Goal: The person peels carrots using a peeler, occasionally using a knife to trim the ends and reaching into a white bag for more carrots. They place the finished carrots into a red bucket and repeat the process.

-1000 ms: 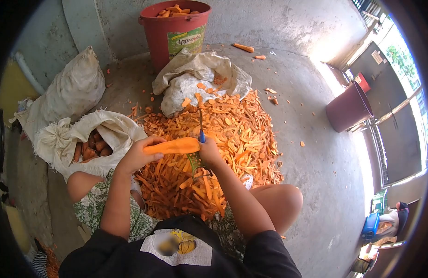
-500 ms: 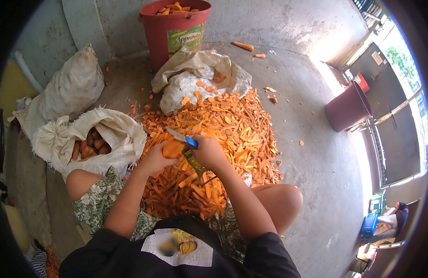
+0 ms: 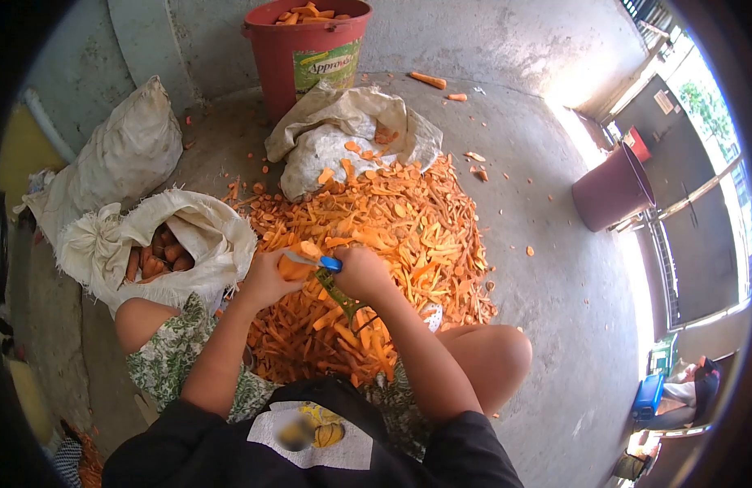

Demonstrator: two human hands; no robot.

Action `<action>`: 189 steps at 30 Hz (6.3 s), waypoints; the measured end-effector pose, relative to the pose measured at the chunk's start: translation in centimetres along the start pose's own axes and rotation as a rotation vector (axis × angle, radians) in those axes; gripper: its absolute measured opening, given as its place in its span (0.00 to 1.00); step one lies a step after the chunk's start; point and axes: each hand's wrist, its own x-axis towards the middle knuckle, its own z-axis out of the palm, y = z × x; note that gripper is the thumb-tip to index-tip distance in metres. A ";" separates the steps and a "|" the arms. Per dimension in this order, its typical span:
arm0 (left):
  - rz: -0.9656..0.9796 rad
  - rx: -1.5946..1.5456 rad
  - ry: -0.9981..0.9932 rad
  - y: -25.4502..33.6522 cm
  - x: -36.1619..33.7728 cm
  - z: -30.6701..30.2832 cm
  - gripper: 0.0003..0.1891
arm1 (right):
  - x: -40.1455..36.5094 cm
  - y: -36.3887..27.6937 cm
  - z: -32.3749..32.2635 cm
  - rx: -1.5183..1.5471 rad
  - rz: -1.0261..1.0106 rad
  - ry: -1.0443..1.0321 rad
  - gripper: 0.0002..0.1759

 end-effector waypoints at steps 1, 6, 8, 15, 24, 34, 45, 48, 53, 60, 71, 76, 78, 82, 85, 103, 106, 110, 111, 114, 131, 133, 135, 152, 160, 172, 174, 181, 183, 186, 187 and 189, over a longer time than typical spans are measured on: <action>0.063 -0.080 -0.116 0.3 -0.4 -0.2 0.18 | 0.6 0.9 0.0 0.046 0.197 -0.007 0.11; 0.155 -0.167 -0.264 2.7 -1.6 -1.4 0.18 | 3.1 9.7 -0.6 -0.046 0.500 0.112 0.18; 0.013 -0.081 -0.149 1.5 -1.4 -1.4 0.19 | 2.0 7.9 -3.1 -0.049 0.513 0.234 0.17; 0.004 0.695 -0.690 -1.2 -0.8 1.5 0.16 | -2.2 1.4 -9.7 0.104 0.392 0.487 0.16; 0.700 1.484 0.587 12.3 18.9 -18.4 0.09 | -2.4 1.1 -10.2 0.092 0.347 0.507 0.15; 0.616 1.139 0.751 6.9 16.4 -24.0 0.09 | -1.8 1.1 -10.3 0.075 0.386 0.479 0.16; -0.843 0.486 0.288 -33.7 3.7 -13.4 0.26 | 0.1 1.3 -8.4 0.040 0.323 0.468 0.17; -0.720 0.289 0.249 -34.2 3.7 -10.8 0.25 | 1.2 1.6 -7.3 0.036 0.319 0.445 0.17; -0.533 0.308 0.350 -29.5 3.5 -11.3 0.15 | 3.2 1.0 -5.9 -0.032 0.349 0.373 0.17; -0.786 0.394 0.920 -35.3 2.4 -17.2 0.10 | 5.4 1.5 -4.4 -0.057 0.330 0.351 0.18; -0.845 0.665 0.211 -32.0 4.1 -35.2 0.23 | 8.4 1.8 -2.7 -0.096 0.319 0.292 0.19; -0.941 0.679 0.024 -39.7 3.9 -30.8 0.21 | 9.6 0.1 -1.6 -0.112 0.320 0.207 0.17; -0.491 0.898 0.436 -50.1 2.1 -28.0 0.24 | 10.0 0.6 -1.1 -0.126 0.307 0.188 0.17; -1.043 0.805 0.278 -39.3 2.6 -25.2 0.24 | 10.5 1.2 -0.5 -0.097 0.307 0.192 0.15; -0.885 0.869 0.474 -41.7 3.4 -26.3 0.22 | 10.9 1.3 -0.4 -0.095 0.331 0.174 0.15; -0.716 0.782 0.656 -44.4 8.3 -28.5 0.21 | 11.8 4.3 1.5 -0.140 0.377 0.079 0.16; -0.729 0.747 0.643 -43.7 7.9 -28.0 0.21 | 11.9 4.1 1.3 -0.120 0.371 0.082 0.16; -0.697 0.644 0.643 -41.3 6.8 -28.1 0.21 | 11.6 3.8 1.0 -0.105 0.361 0.112 0.16; -0.669 0.583 0.640 -40.1 6.8 -28.4 0.21 | 11.4 3.5 0.7 -0.101 0.355 0.120 0.16; -0.603 0.289 0.539 -36.1 7.2 -30.2 0.21 | 10.9 2.7 -0.1 -0.074 0.314 0.128 0.16; -0.514 -1.516 -0.205 -6.2 7.1 -6.9 0.22 | 5.9 -1.5 -0.7 0.958 0.304 0.466 0.17; -0.585 -1.530 -0.205 -4.1 6.0 -4.0 0.22 | 4.7 -2.6 -0.8 1.027 0.362 0.505 0.18; -0.656 -1.546 -0.197 -2.2 4.3 -1.8 0.21 | 3.8 -2.1 -0.8 1.073 0.360 0.514 0.17; -0.745 -1.615 -0.234 1.0 -3.5 7.3 0.17 | -2.2 -3.4 3.0 0.732 0.311 0.555 0.18; -0.674 -1.568 -0.262 0.1 -3.2 7.4 0.16 | -2.2 -4.1 2.6 0.451 0.352 0.614 0.13; -0.669 -1.346 -0.460 0.1 -3.4 5.3 0.19 | 2.8 6.8 -1.1 0.585 0.541 1.035 0.18; -0.692 -1.475 -0.419 -0.4 -2.8 5.2 0.19 | 2.3 3.3 0.3 0.654 0.461 0.894 0.19; -0.700 -1.534 -0.284 -0.1 -2.6 6.4 0.19 | -1.8 -4.8 2.9 0.539 0.256 0.666 0.14; -0.758 -1.355 -0.308 0.1 -2.8 6.2 0.19 | -0.5 -2.6 3.8 0.318 0.341 0.679 0.15; -0.782 -1.180 -0.392 1.1 -3.8 6.4 0.20 | 2.7 4.5 1.4 0.334 0.531 0.836 0.18; -0.777 -1.206 -0.420 2.3 -4.0 6.0 0.21 | 2.7 5.6 0.4 0.271 0.513 0.986 0.19; -0.733 -1.273 -0.469 2.1 -3.6 5.7 0.21 | 3.9 9.8 0.6 0.487 0.504 1.117 0.18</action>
